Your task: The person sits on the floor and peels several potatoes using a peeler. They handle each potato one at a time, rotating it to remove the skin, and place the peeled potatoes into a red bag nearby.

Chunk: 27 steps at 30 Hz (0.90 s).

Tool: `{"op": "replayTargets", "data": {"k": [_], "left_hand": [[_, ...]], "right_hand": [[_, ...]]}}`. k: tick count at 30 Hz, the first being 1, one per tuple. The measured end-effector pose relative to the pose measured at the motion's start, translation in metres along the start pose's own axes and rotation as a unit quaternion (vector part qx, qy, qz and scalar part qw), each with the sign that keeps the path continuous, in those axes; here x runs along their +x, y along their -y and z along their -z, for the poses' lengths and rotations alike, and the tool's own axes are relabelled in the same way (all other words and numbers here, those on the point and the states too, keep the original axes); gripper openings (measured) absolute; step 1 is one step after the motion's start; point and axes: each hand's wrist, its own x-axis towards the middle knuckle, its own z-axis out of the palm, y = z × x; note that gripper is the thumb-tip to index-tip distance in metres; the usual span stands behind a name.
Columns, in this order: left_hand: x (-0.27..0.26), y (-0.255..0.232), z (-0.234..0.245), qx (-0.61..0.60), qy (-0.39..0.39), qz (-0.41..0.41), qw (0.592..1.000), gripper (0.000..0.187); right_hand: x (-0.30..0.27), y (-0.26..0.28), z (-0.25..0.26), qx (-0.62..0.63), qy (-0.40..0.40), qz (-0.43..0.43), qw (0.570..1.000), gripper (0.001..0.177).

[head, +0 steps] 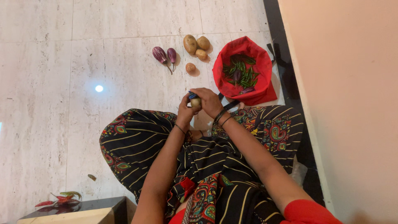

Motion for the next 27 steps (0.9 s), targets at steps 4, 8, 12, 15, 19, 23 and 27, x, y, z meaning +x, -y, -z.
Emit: {"op": "replayTargets", "data": {"k": [4,8,12,15,19,23,27], "left_hand": [[0.002,-0.001,-0.001,-0.014,0.004,-0.004,1.0,0.075],[0.007,0.0,0.007,-0.047,-0.103,0.04,0.993,0.074],[0.006,-0.006,0.005,-0.099,-0.075,0.015,0.992,0.075],[-0.001,-0.012,-0.002,-0.072,-0.002,0.0,0.997,0.074],[-0.005,-0.014,-0.007,-0.054,0.062,-0.019,0.996,0.071],[0.0,-0.012,-0.003,-0.108,-0.01,-0.024,0.994,0.068],[0.004,-0.014,0.001,-0.163,-0.066,-0.022,0.984,0.074]], "right_hand": [[-0.001,-0.006,-0.002,-0.003,0.003,-0.013,1.0,0.034],[-0.014,0.008,-0.016,-0.018,0.022,0.064,0.998,0.038],[-0.013,0.008,-0.017,0.013,0.021,0.045,0.999,0.035],[-0.008,-0.001,-0.014,-0.001,-0.041,-0.011,0.999,0.033],[-0.004,-0.01,-0.009,0.03,-0.065,-0.032,0.997,0.031],[-0.006,0.002,-0.011,0.039,-0.036,-0.014,0.999,0.032],[-0.008,0.014,-0.011,0.114,0.029,-0.065,0.991,0.033]]}}
